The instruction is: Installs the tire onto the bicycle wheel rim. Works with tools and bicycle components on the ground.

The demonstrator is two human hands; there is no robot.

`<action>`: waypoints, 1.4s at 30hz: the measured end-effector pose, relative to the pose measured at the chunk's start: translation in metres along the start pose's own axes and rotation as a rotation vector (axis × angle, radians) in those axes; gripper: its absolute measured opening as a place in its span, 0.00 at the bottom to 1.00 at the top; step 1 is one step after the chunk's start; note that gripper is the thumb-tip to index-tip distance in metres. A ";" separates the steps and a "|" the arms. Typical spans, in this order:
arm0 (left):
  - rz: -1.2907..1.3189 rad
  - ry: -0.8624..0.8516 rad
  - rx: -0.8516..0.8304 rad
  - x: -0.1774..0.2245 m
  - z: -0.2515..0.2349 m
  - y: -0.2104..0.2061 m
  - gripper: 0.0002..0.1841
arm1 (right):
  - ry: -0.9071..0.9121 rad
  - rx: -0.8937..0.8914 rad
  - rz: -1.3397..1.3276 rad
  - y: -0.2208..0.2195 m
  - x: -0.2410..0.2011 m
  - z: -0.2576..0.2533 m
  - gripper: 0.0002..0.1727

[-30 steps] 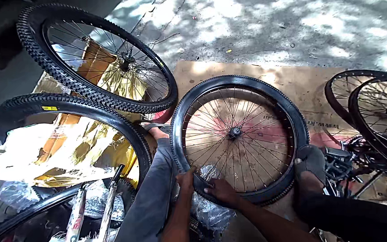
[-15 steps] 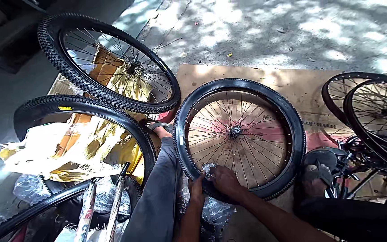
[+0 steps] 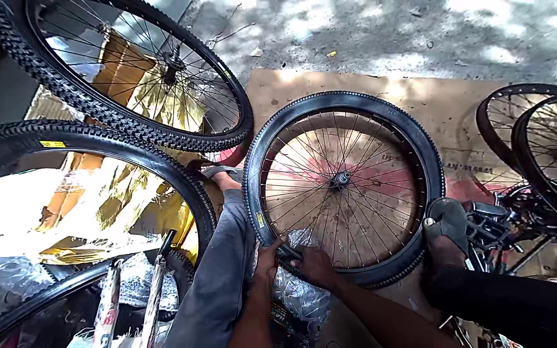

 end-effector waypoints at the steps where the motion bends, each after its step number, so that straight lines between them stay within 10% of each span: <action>1: 0.019 0.002 -0.019 0.001 0.000 0.000 0.29 | -0.014 0.012 -0.005 0.001 -0.001 0.000 0.25; 7: -0.067 -0.028 0.048 0.012 0.018 -0.006 0.28 | 0.074 -0.018 0.040 0.013 0.005 0.017 0.28; 12: -0.168 -0.028 0.205 -0.002 0.056 -0.028 0.28 | 0.259 0.312 0.069 0.028 0.000 0.047 0.18; 18: -0.334 -0.174 0.419 0.029 0.038 -0.044 0.61 | 0.116 0.033 -0.146 0.010 0.004 0.028 0.24; 27: -0.063 0.030 0.031 0.004 0.010 0.004 0.30 | 0.129 0.018 -0.068 -0.006 -0.010 -0.001 0.22; 35: 0.022 0.054 0.080 0.003 0.037 -0.018 0.23 | 0.176 -0.103 0.116 0.018 0.002 0.014 0.26; 42: -0.348 -0.196 0.449 0.023 0.062 -0.047 0.65 | 0.263 0.173 0.148 0.045 0.010 0.047 0.19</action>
Point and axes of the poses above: each hand's wrist, its own z-axis away from the middle knuckle, its own y-axis out of the back of the hand, x = y × z, the point moved 3 cm from there along -z, towards the middle knuckle, and after that the axes turned 10 degrees about -y, right-handed, at the moved point
